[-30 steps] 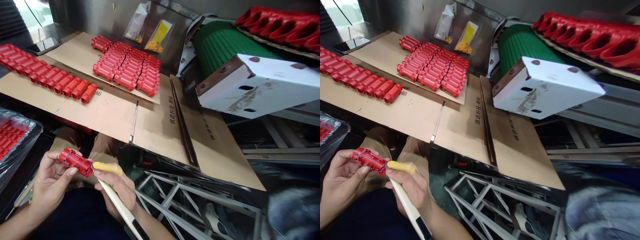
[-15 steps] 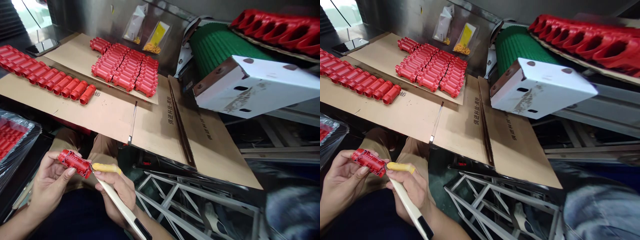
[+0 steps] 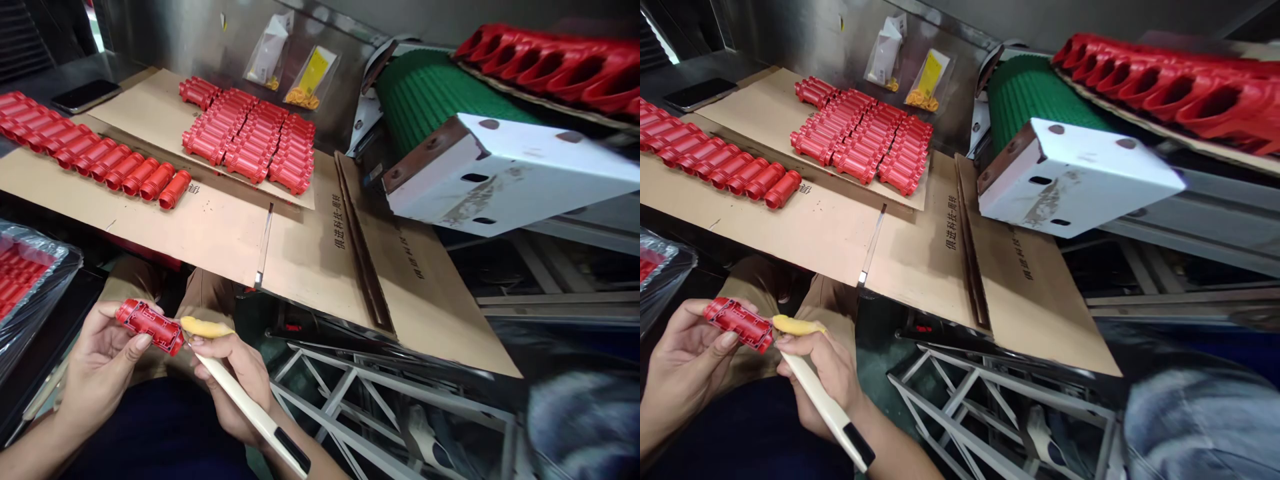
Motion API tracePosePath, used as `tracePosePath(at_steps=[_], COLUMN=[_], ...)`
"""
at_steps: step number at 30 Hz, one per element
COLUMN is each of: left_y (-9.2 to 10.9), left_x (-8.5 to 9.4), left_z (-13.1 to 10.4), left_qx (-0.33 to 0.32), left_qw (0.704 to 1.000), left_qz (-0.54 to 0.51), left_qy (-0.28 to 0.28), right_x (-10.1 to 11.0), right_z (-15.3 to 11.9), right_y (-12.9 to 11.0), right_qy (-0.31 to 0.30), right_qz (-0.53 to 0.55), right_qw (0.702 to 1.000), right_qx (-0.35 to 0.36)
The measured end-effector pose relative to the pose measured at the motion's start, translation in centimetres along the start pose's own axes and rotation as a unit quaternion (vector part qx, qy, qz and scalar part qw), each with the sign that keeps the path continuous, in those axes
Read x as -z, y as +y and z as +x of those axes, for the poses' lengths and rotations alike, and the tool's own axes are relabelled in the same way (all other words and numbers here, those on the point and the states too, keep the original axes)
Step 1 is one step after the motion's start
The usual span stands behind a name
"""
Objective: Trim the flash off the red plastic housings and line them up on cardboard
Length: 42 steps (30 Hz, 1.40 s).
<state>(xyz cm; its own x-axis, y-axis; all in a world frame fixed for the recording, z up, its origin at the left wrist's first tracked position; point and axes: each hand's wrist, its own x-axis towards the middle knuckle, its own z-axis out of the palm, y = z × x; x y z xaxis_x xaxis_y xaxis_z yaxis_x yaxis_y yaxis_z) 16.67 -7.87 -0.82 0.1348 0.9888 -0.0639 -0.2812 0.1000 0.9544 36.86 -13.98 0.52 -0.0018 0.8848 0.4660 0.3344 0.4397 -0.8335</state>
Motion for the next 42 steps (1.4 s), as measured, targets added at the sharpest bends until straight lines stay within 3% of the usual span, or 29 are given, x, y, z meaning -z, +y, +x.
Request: tracePosePath(at_steps=[4, 6, 9, 12, 14, 17, 19, 21, 22, 24, 25, 27, 29, 33, 42], left_y=[0.4, 0.5, 0.5, 0.3, 0.3, 0.4, 0.5, 0.5, 0.5, 0.6, 0.6, 0.6, 0.5, 0.6, 0.4], left_x=[-0.1, -0.4, -0.6, -0.6, -0.6, -0.6, -0.6, -0.6, -0.6, -0.5, -0.5, -0.4, -0.4, -0.4, -0.8], left_z=[0.5, 0.7, 0.8, 0.6, 0.4, 0.1, 0.1, 0.2, 0.4, 0.6, 0.7, 0.7, 0.6, 0.1, -0.2], left_qx=[0.048, 0.071, 0.075, 0.033, -0.001, -0.038, -0.041, -0.016, 0.002, 0.034, 0.043, 0.056, 0.054, 0.008, -0.002], left_qw=[0.999, 0.997, 0.997, 0.998, 0.997, 0.994, 0.994, 0.997, 0.998, 0.998, 0.998, 0.997, 0.997, 0.996, 0.996], left_qz=[-0.004, -0.02, -0.015, 0.028, 0.06, 0.088, 0.087, 0.059, 0.038, -0.002, -0.017, -0.027, -0.006, 0.077, 0.073], left_qy=[-0.003, -0.01, -0.029, -0.042, -0.05, -0.053, -0.045, -0.045, -0.047, -0.048, -0.046, -0.044, -0.047, -0.045, -0.058], right_x=[1.5, 2.0, 2.0, 1.3, 0.8, 0.0, -0.1, 0.2, 0.5, 1.0, 1.1, 1.0, 0.3, -1.5, -1.9], right_z=[1.6, 1.9, 1.8, 1.4, 1.3, 1.4, 1.5, 1.4, 1.3, 1.1, 1.1, 1.0, 1.1, 1.4, 1.3], right_y=[0.1, 0.1, 0.5, 1.1, 1.4, 1.3, 0.8, 0.1, -0.2, -0.5, -0.5, -0.1, 0.3, 0.5, 0.4], right_qy=[-0.086, -0.117, -0.086, -0.046, -0.027, 0.011, -0.001, -0.07, -0.103, -0.105, -0.063, 0.038, 0.081, 0.058, 0.056], right_qz=[-0.119, -0.155, -0.093, 0.064, 0.197, 0.375, 0.47, 0.523, 0.508, 0.368, 0.262, 0.076, -0.005, -0.018, -0.022], right_qw=[0.979, 0.968, 0.984, 0.997, 0.971, 0.898, 0.847, 0.82, 0.833, 0.917, 0.959, 0.995, 0.996, 0.997, 0.996], right_qx=[0.143, 0.162, 0.127, -0.018, -0.133, -0.231, -0.249, -0.223, -0.192, -0.114, -0.085, -0.052, -0.023, 0.057, 0.069])
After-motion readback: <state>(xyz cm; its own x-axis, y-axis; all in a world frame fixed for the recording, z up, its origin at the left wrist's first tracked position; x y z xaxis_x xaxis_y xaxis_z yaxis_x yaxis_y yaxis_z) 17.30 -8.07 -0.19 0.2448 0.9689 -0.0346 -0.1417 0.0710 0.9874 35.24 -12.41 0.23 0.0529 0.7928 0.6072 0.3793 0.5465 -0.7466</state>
